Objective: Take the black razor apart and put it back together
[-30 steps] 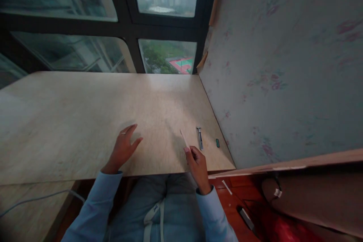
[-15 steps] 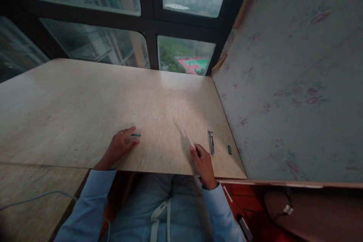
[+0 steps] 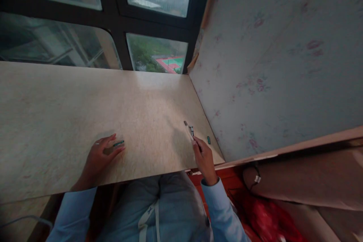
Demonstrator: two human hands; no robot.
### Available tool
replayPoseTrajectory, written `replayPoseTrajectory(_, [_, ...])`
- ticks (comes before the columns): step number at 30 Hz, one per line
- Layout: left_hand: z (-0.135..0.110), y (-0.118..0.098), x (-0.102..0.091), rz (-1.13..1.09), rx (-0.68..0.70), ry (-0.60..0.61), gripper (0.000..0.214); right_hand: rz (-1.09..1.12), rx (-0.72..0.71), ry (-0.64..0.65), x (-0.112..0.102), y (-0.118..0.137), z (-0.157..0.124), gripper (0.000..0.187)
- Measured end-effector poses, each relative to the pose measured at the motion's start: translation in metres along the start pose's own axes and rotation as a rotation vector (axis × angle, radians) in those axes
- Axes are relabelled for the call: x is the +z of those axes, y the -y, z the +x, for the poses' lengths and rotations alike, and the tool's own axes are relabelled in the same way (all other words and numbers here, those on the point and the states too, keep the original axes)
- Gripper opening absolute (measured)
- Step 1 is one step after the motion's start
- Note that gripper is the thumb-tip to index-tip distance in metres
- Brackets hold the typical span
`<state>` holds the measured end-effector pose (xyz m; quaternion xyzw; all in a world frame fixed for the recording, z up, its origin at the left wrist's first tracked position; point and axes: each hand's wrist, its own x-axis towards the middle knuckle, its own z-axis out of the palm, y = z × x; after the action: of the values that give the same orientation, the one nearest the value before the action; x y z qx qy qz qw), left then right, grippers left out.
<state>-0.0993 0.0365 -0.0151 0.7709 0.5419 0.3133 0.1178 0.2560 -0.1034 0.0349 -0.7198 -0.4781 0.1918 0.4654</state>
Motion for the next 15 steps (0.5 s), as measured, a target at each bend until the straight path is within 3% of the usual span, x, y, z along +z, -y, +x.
replayPoseTrajectory(4, [0.002, -0.010, 0.009, -0.028, 0.008, 0.011, 0.056, -0.214, -0.044, -0.132, -0.028, -0.028, 0.007, 0.043])
replayPoseTrajectory(7, [0.003, -0.013, 0.015, -0.041, 0.025, 0.021, 0.054, -0.325, -0.022, -0.184, -0.036, -0.048, 0.011, 0.047])
replayPoseTrajectory(11, [0.004, -0.013, 0.016, -0.042, 0.012, 0.019, 0.054, -0.409, 0.002, -0.162, -0.028, -0.060, 0.014, 0.049])
replayPoseTrajectory(15, [0.004, -0.013, 0.013, -0.056, 0.007, 0.032, 0.055, -0.522, 0.012, -0.116, -0.013, -0.055, 0.018, 0.039])
